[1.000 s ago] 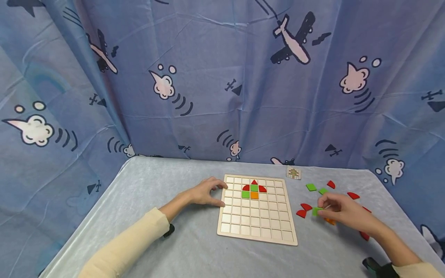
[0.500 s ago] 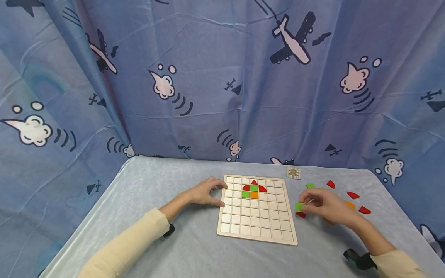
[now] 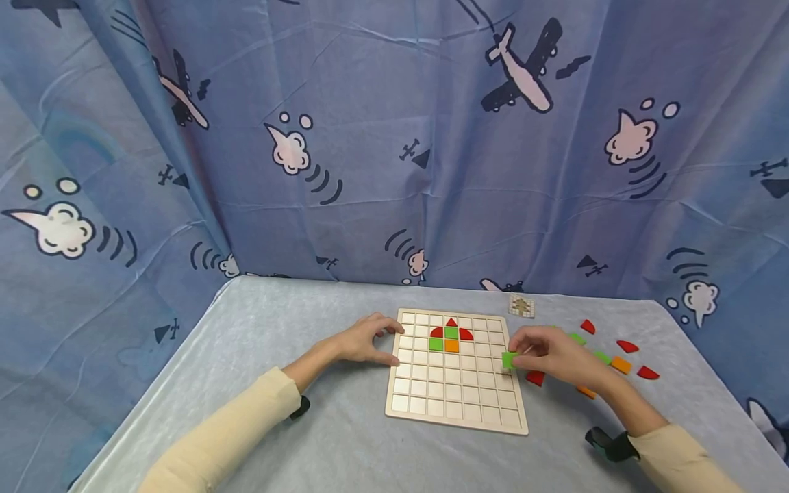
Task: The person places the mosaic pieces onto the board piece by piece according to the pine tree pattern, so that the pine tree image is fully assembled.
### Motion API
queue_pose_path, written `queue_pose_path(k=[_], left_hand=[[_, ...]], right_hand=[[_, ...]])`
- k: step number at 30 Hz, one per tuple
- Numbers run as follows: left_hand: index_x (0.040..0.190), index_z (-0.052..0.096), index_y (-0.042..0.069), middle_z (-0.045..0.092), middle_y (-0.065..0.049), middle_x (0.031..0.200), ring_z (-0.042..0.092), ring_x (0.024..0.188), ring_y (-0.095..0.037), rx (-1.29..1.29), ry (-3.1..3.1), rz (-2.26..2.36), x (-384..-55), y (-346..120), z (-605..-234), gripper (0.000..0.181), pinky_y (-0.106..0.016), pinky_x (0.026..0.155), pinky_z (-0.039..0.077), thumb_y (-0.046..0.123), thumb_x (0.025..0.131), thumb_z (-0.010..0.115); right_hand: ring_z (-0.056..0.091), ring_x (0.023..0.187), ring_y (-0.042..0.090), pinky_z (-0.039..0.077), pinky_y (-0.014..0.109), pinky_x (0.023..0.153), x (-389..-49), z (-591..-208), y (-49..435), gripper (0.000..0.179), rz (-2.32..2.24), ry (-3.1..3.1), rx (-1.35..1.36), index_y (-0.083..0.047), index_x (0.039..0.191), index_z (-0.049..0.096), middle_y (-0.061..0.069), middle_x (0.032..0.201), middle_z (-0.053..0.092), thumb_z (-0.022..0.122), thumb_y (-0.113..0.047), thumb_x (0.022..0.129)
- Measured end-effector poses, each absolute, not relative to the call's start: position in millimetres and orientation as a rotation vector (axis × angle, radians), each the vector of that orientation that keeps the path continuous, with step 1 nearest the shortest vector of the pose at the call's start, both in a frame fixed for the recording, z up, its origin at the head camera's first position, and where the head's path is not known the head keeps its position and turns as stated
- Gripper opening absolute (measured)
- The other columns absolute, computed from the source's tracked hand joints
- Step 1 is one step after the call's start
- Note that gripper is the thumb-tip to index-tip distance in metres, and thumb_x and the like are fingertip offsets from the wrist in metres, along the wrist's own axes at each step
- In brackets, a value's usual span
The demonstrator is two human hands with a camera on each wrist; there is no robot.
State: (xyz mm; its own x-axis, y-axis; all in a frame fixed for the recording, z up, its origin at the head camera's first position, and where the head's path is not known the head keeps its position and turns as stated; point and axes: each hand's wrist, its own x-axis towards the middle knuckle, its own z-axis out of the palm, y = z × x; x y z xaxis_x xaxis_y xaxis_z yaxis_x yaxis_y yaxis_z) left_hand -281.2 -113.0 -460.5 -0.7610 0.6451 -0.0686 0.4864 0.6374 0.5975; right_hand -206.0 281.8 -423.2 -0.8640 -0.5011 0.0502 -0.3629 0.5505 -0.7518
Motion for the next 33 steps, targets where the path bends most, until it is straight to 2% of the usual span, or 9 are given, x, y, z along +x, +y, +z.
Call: queue_pose_path(k=[11,19,25,33], left_hand=[[0.131,0.057,0.022,0.055,-0.004,0.128,0.055,0.115,-0.021,0.922,2.583,0.821,-280.9,-112.9,-459.3,0.059,-0.04,0.103,0.046,0.038,0.08,0.082],[0.131,0.057,0.022,0.056,-0.005,0.128,0.055,0.114,-0.021,0.925,2.586,0.815,-280.8,-112.3,-458.9,0.059,-0.04,0.102,0.046,0.038,0.08,0.082],[0.131,0.058,0.021,0.055,-0.005,0.128,0.056,0.114,-0.021,0.928,2.589,0.811,-281.1,-111.9,-459.1,0.059,-0.039,0.102,0.047,0.038,0.08,0.082],[0.131,0.057,0.021,0.055,-0.006,0.129,0.055,0.115,-0.022,0.922,2.58,0.821,-280.0,-112.4,-458.1,0.059,-0.04,0.103,0.046,0.036,0.08,0.082]], right_hand=[[0.06,0.082,0.006,0.053,0.021,0.072,-227.9,-428.6,260.1,0.016,-1.148,2.684,-0.69,-0.014,0.099,0.069,0.002,0.093,0.068,0.076,-0.022,0.087],[0.062,0.085,0.012,0.054,0.022,0.077,-246.1,-435.4,241.3,0.015,-1.143,2.672,-0.655,-0.01,0.097,0.071,0.005,0.095,0.071,0.076,-0.019,0.087],[0.062,0.079,0.01,0.053,0.024,0.076,-255.4,-439.6,230.4,0.012,-1.117,2.693,-0.695,-0.008,0.096,0.072,0.004,0.087,0.072,0.076,-0.014,0.086],[0.061,0.077,0.013,0.052,0.024,0.072,-257.8,-441.2,220.1,0.01,-1.119,2.692,-0.712,-0.006,0.094,0.072,0.007,0.086,0.073,0.076,-0.009,0.085]])
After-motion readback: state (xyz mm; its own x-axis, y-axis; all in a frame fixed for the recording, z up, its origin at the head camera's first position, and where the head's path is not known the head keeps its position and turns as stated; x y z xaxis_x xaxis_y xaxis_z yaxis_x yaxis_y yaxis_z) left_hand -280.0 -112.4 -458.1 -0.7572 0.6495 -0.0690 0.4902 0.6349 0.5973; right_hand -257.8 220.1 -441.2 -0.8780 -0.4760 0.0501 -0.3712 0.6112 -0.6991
